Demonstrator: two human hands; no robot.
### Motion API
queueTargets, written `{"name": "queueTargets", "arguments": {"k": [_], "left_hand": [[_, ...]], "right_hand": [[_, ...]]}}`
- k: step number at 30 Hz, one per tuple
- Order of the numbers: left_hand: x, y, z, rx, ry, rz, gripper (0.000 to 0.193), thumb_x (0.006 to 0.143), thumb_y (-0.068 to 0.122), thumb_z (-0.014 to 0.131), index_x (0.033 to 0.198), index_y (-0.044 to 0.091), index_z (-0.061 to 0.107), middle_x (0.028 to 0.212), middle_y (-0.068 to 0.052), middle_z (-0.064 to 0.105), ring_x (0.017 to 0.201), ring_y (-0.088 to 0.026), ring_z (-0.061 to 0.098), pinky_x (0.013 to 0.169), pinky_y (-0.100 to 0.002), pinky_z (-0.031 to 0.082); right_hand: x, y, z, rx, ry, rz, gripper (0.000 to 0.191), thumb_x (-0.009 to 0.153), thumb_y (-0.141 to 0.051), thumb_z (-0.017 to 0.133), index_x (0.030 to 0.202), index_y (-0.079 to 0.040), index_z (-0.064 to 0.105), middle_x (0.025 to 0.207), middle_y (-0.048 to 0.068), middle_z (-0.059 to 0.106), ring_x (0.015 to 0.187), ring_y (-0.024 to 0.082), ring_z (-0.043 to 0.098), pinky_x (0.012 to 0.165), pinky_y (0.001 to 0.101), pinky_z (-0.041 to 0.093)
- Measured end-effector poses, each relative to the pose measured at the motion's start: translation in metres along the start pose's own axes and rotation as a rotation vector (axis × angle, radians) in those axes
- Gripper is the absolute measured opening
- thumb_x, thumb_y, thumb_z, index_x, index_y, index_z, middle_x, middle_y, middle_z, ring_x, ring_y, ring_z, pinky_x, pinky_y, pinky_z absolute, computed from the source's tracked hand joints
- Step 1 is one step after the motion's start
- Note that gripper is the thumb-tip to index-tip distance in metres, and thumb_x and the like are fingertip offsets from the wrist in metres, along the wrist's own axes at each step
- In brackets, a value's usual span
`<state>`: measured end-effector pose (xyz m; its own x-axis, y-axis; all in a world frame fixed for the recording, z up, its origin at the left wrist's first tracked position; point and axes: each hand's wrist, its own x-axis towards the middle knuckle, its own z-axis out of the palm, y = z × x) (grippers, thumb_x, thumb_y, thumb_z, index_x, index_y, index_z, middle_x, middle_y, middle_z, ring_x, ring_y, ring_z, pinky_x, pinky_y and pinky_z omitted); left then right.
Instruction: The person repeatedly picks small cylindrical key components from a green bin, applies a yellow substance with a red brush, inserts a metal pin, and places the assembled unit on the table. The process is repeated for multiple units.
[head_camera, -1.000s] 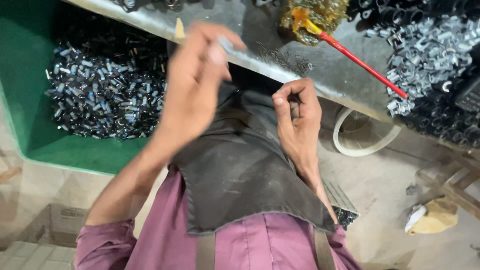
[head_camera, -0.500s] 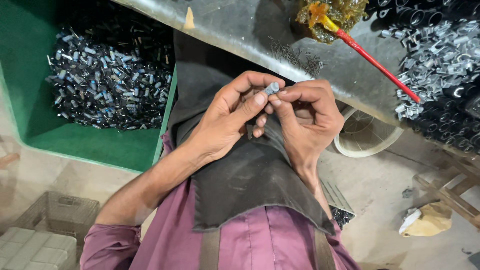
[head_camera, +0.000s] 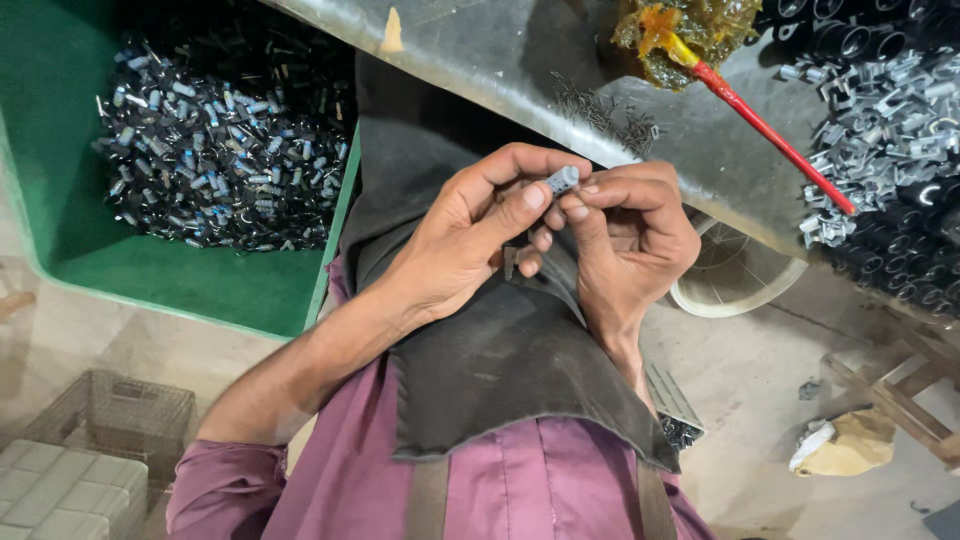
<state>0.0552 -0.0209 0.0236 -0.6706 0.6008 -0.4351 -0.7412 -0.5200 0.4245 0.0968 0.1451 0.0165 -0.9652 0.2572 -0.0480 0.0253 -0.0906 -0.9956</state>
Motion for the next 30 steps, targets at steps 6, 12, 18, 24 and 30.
{"name": "queueTargets", "arguments": {"k": [6,12,18,24,30], "left_hand": [[0.001,-0.004,-0.004,0.048,0.002,-0.006,0.034,0.111,0.025,0.059,0.138,0.005,0.06,0.107,0.002,0.063,0.09,-0.006,0.058,0.072,-0.023,0.051],[0.0,0.008,-0.002,0.182,-0.03,-0.031,0.037,0.108,0.023,0.06,0.135,-0.001,0.063,0.105,0.001,0.068,0.085,-0.005,0.056,0.07,-0.022,0.051],[0.005,0.025,-0.001,0.294,-0.029,0.2,0.033,0.112,0.022,0.064,0.138,0.003,0.058,0.105,-0.005,0.072,0.088,-0.007,0.063,0.08,-0.022,0.054],[0.039,0.029,0.006,0.252,0.033,0.303,0.024,0.114,0.023,0.066,0.127,0.003,0.062,0.105,-0.004,0.07,0.096,-0.008,0.064,0.087,-0.024,0.054],[0.061,0.021,0.002,-0.069,0.04,0.192,0.033,0.107,0.028,0.069,0.129,0.005,0.063,0.103,-0.004,0.069,0.091,-0.011,0.062,0.085,-0.028,0.053]], "right_hand": [[0.005,0.0,0.001,-0.013,-0.021,0.015,0.017,0.103,0.008,0.076,0.11,0.0,0.063,0.108,0.007,0.06,0.088,0.011,0.06,0.085,0.0225,0.055],[0.002,0.0,-0.011,0.464,-0.046,0.334,0.045,0.097,-0.003,0.079,0.127,-0.008,0.046,0.11,0.006,0.055,0.089,0.014,0.061,0.071,0.0246,0.056],[0.039,0.0,-0.049,0.434,0.296,0.212,0.048,0.109,-0.019,0.07,0.148,-0.004,0.047,0.109,0.009,0.062,0.078,0.014,0.064,0.055,0.021,0.048],[0.054,-0.022,-0.077,-0.412,0.188,-0.26,0.013,0.122,-0.002,0.066,0.129,0.009,0.067,0.102,0.02,0.072,0.084,0.023,0.074,0.067,0.0299,0.062],[0.058,-0.031,-0.078,-0.158,0.245,-0.236,0.015,0.119,-0.003,0.068,0.126,0.011,0.066,0.097,0.02,0.071,0.076,0.021,0.072,0.064,0.0291,0.059]]}}
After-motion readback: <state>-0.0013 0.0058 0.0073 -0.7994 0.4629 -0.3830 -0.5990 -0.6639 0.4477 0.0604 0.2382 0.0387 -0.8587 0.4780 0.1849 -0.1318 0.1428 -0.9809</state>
